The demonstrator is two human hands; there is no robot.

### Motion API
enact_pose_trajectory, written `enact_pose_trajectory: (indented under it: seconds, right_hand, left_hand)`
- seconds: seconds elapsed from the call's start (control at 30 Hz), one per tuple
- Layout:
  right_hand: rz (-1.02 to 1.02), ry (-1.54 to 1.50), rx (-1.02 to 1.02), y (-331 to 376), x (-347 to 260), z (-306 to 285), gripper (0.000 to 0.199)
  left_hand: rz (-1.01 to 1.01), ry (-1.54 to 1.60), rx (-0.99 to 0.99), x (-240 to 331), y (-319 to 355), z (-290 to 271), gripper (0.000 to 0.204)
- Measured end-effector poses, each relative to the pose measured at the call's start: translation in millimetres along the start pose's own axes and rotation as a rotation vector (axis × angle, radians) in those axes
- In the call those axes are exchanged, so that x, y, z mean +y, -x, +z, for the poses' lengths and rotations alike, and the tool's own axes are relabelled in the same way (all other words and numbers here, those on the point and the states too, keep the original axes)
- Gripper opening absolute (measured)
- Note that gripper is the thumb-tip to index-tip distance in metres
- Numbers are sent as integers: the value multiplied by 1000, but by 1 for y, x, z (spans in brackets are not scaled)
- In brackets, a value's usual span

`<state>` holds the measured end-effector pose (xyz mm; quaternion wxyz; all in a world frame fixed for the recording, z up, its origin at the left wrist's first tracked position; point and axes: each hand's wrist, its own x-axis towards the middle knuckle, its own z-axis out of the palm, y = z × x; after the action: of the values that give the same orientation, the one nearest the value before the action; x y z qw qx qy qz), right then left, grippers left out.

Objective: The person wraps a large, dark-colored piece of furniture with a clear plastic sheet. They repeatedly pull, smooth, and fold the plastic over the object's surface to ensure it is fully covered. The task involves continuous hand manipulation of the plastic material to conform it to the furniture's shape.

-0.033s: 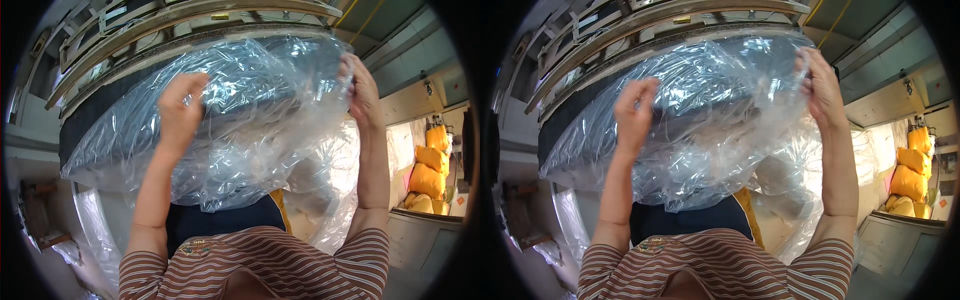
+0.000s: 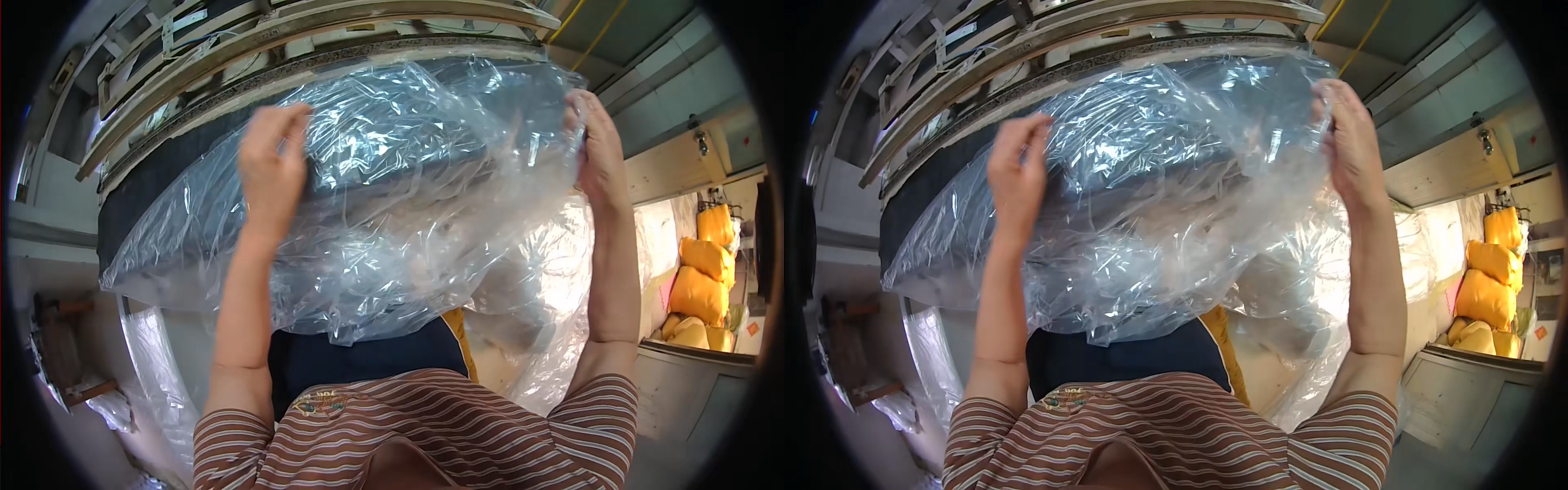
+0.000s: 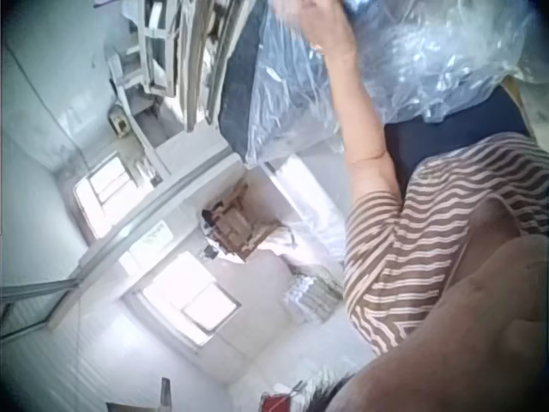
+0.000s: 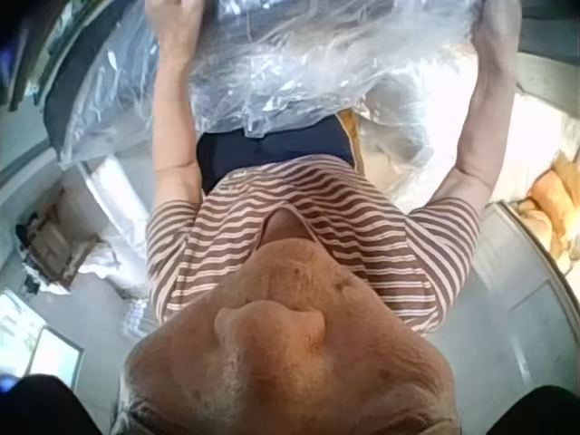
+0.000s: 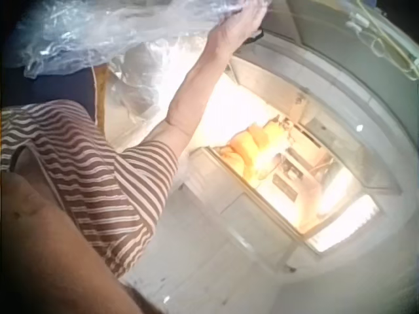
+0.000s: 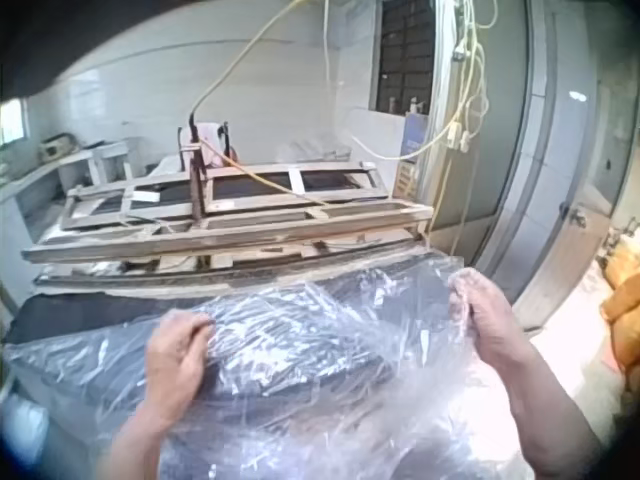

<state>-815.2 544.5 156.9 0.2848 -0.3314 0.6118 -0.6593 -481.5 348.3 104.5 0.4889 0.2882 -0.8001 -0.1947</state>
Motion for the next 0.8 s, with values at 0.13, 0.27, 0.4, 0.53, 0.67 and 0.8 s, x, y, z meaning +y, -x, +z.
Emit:
enact_pose_trajectory:
  seconds: [0.13,0.27,0.4,0.53,0.67,0.8]
  right_hand:
    - [-492,830,272,-23,18,-31,20]
    - [-479,1389,441,-53,31,-48,22]
    - [-525,1562,428,-112,55,-69,24]
    - [-535,1541,543,-168,93,-78,18]
    - [-716,1483,473,-182,104,-56,11]
    - [-720,1223,61,-115,106,25,9]
  left_hand:
    - [106,-573,0,-81,-18,-31,16]
    - [67,-382,-133,-113,-25,-29,15]
    - [-189,-116,-72,-101,-24,-21,9]
    - [-286,49,-72,-83,-24,-9,9]
    - [-274,-91,-235,-93,-4,-49,8]
    - [-392,-216,-42,-125,52,-183,8]
